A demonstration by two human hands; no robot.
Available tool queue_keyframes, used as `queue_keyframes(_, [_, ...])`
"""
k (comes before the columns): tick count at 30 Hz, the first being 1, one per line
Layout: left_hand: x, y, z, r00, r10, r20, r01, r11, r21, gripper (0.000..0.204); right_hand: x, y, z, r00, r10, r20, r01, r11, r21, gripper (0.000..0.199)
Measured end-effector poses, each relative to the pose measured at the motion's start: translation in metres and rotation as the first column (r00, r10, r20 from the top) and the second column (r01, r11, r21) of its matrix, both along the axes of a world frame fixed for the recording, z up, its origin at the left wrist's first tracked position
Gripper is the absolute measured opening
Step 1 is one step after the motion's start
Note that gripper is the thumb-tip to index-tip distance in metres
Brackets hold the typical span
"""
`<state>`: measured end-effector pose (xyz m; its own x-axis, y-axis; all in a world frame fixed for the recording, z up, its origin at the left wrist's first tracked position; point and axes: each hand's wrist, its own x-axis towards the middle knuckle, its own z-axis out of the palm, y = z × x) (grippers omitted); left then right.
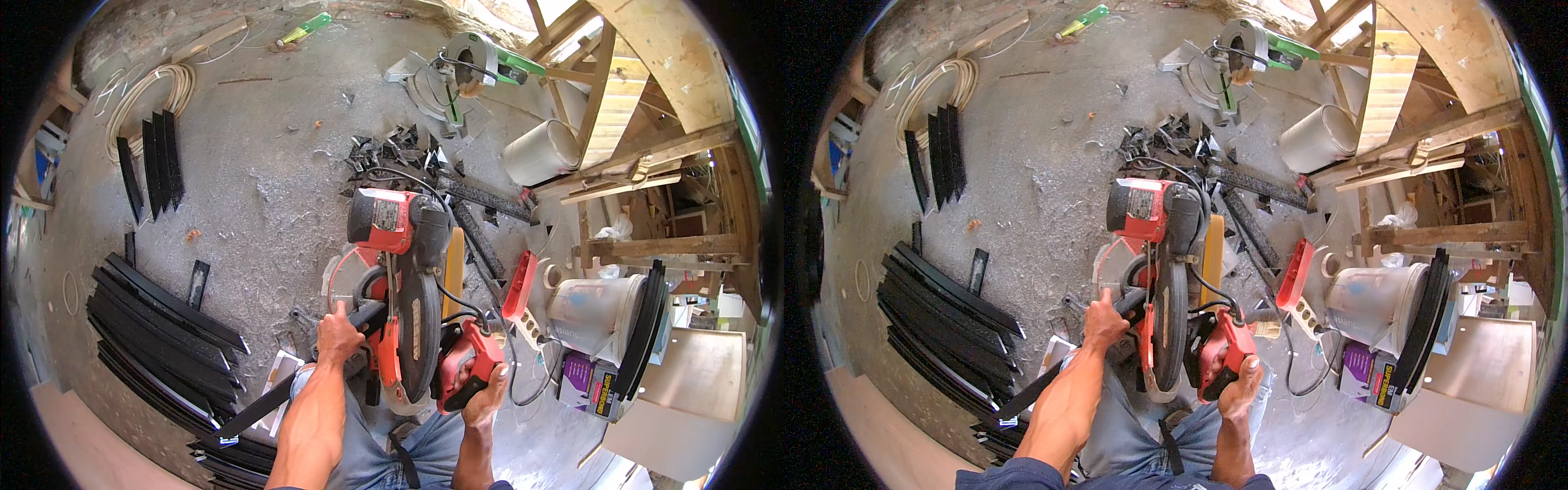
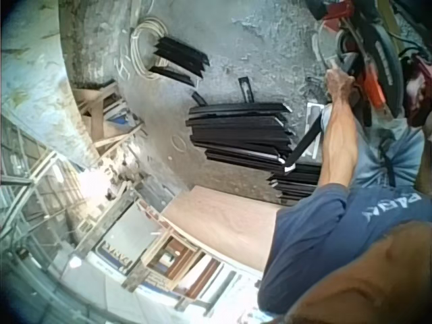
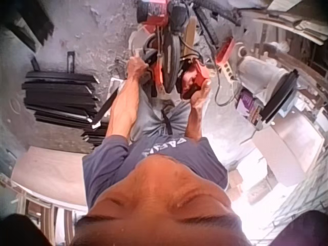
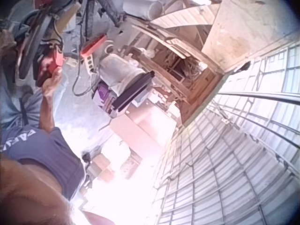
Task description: The person cuts black plastic strips using a miter saw, picking them up from a pile and positioning them on the saw table before making each cut.
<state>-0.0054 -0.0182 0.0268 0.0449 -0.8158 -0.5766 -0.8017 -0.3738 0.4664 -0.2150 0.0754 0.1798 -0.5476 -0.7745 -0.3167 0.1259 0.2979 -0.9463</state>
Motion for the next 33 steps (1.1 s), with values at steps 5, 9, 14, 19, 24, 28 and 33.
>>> queue_keyframes(5, [0.0, 0.0, 0.003, 1.0, 0.018, -0.006, -0.018, 1.0, -0.002, 0.061, -0.002, 0.003, -0.001, 1.0, -0.018, 0.021, 0.018, 1.0, 0.016, 0.077])
queue_keyframes(9, [-0.005, -0.003, 0.005, 0.999, 0.049, -0.011, -0.049, 0.999, 0.011, 0.058, 0.0, 0.0, 0.004, 1.0, 0.019, 0.017, -0.019, 1.0, 0.013, 0.078])
queue_keyframes(14, [-0.003, -0.002, 0.0, 1.0, -0.021, 0.024, 0.021, 1.0, -0.02, 0.061, 0.0, 0.0, 0.003, 0.999, 0.014, 0.044, -0.013, 1.0, -0.024, 0.078])
queue_keyframes(19, [-0.004, -0.002, -0.001, 0.998, -0.038, 0.046, 0.039, 0.999, -0.034, 0.061, 0.001, 0.002, 0.002, 0.999, 0.039, 0.018, -0.039, 0.999, -0.019, 0.079])
queue_keyframes(24, [-0.005, -0.002, -0.001, 0.998, -0.032, 0.046, 0.033, 0.999, -0.012, 0.059, 0.002, 0.004, -0.005, 0.999, 0.04, 0.001, -0.04, 0.998, -0.056, 0.079])
queue_keyframes(28, [-0.004, -0.003, -0.001, 0.998, -0.035, 0.047, 0.035, 0.999, -0.013, 0.058, 0.002, 0.004, -0.008, 0.998, 0.058, 0.004, -0.057, 0.995, -0.083, 0.076])
queue_keyframes(33, [-0.006, -0.004, 0.003, 0.999, -0.027, 0.048, 0.027, 1.0, -0.006, 0.058, 0.001, 0.004, -0.003, 0.996, 0.087, 0.003, -0.086, 0.992, -0.094, 0.075])
